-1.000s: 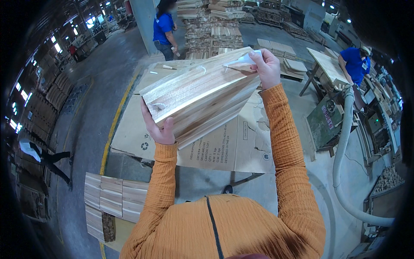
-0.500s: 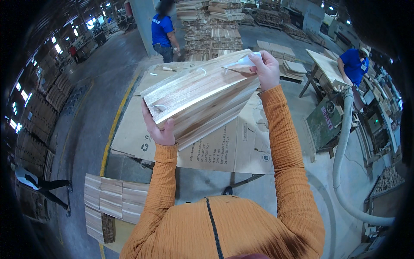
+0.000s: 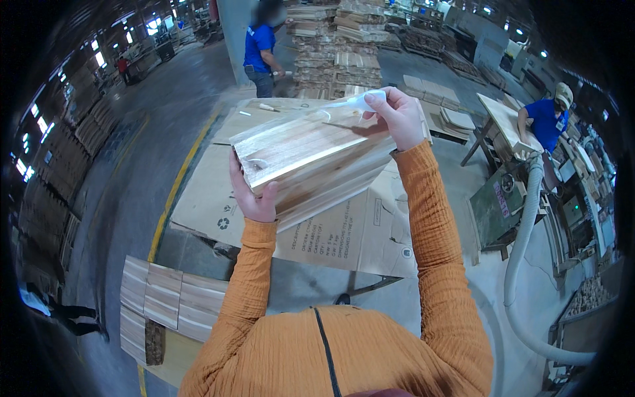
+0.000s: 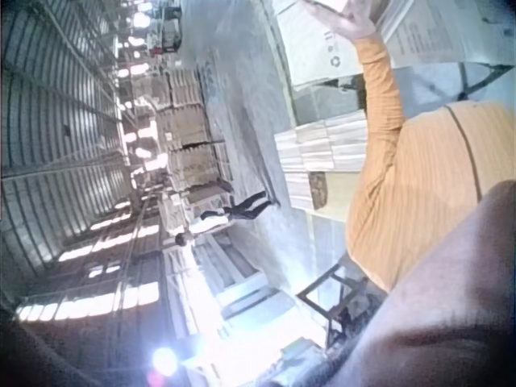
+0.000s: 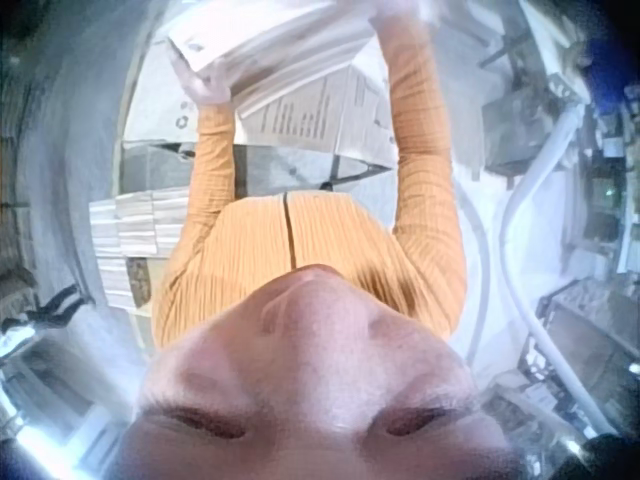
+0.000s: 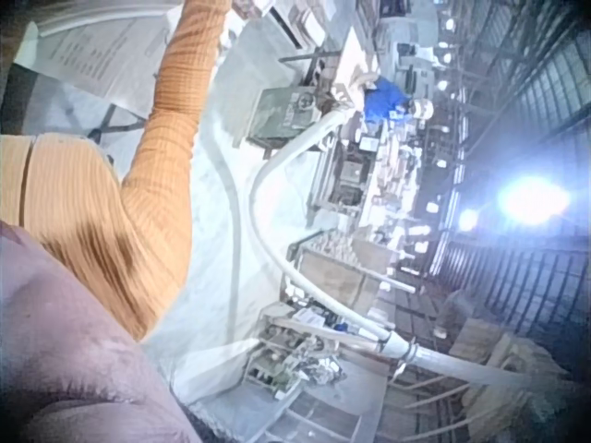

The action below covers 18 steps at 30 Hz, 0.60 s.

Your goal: The person applies glue from a tube to the edges of wooden planks and stacks them on a pile. The person repeats this process for several planks in a warehouse setting.

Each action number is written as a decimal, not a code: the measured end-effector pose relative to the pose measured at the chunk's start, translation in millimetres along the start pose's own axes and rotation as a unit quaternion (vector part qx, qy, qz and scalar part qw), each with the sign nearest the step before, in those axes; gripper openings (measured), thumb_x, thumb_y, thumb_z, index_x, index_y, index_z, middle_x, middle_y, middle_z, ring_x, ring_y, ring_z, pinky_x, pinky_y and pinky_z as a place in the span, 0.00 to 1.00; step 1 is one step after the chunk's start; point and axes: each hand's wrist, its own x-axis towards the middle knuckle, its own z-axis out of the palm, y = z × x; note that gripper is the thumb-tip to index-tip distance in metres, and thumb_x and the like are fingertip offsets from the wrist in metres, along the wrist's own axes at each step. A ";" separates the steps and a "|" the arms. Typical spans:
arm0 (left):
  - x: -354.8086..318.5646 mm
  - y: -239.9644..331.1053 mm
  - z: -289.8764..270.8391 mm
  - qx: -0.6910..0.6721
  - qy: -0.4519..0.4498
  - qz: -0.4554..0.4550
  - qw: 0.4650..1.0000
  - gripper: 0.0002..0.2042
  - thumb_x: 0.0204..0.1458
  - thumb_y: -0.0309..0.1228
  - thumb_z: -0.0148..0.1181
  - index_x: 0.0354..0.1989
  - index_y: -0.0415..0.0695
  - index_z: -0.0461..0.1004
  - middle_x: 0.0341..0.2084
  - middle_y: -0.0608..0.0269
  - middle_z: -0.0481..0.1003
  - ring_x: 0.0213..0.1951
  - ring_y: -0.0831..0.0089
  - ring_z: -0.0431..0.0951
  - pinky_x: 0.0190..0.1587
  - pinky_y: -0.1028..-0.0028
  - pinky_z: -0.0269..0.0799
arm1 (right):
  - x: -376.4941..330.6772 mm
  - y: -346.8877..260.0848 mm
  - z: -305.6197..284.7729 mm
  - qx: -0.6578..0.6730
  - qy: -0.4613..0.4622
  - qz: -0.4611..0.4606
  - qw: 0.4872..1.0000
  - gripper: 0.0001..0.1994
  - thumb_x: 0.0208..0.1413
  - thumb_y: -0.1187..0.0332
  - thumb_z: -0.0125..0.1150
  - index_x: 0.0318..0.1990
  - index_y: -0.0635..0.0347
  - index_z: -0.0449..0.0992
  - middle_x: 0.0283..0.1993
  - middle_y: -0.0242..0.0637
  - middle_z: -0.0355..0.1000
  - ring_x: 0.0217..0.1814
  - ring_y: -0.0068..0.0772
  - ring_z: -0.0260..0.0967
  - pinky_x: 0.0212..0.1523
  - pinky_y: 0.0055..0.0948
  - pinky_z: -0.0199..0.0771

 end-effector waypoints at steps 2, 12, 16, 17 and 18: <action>-0.1 1.0 -0.5 0.013 0.000 0.003 1.000 0.46 0.42 0.55 0.58 0.60 0.32 0.48 0.55 0.46 0.58 0.55 0.59 0.61 0.56 0.67 0.56 | 4.0 8.4 -3.0 -0.029 -0.007 -0.020 0.999 0.12 0.50 0.64 0.61 0.35 0.65 0.72 0.31 0.33 0.72 0.30 0.18 0.69 0.30 0.17 0.70; -1.7 3.5 -2.7 0.042 0.004 0.016 0.999 0.47 0.41 0.58 0.56 0.60 0.32 0.49 0.54 0.45 0.59 0.55 0.57 0.61 0.56 0.65 0.57 | -1.8 8.7 1.4 -0.009 -0.007 -0.007 1.000 0.11 0.51 0.65 0.60 0.35 0.65 0.73 0.31 0.34 0.72 0.30 0.19 0.70 0.32 0.17 0.69; -3.8 3.6 -5.1 0.053 0.006 0.015 0.998 0.47 0.40 0.60 0.56 0.60 0.32 0.50 0.53 0.45 0.59 0.55 0.57 0.62 0.55 0.65 0.58 | -5.0 8.5 1.7 -0.004 0.004 -0.019 1.000 0.11 0.51 0.65 0.59 0.35 0.65 0.72 0.31 0.33 0.73 0.30 0.19 0.69 0.33 0.15 0.67; -3.9 4.0 -5.0 0.057 0.006 0.015 0.998 0.48 0.40 0.60 0.56 0.60 0.32 0.50 0.53 0.45 0.60 0.55 0.57 0.62 0.55 0.65 0.58 | -5.1 9.7 0.2 -0.010 0.008 -0.024 1.000 0.11 0.51 0.65 0.59 0.35 0.65 0.72 0.31 0.34 0.73 0.30 0.19 0.69 0.33 0.14 0.67; -4.1 4.5 -4.8 0.062 0.007 0.014 0.998 0.48 0.40 0.61 0.55 0.60 0.32 0.50 0.53 0.45 0.60 0.55 0.57 0.62 0.55 0.65 0.58 | -5.2 10.7 -1.6 -0.015 0.013 -0.029 0.999 0.11 0.52 0.65 0.59 0.36 0.65 0.72 0.31 0.34 0.73 0.30 0.18 0.69 0.33 0.14 0.66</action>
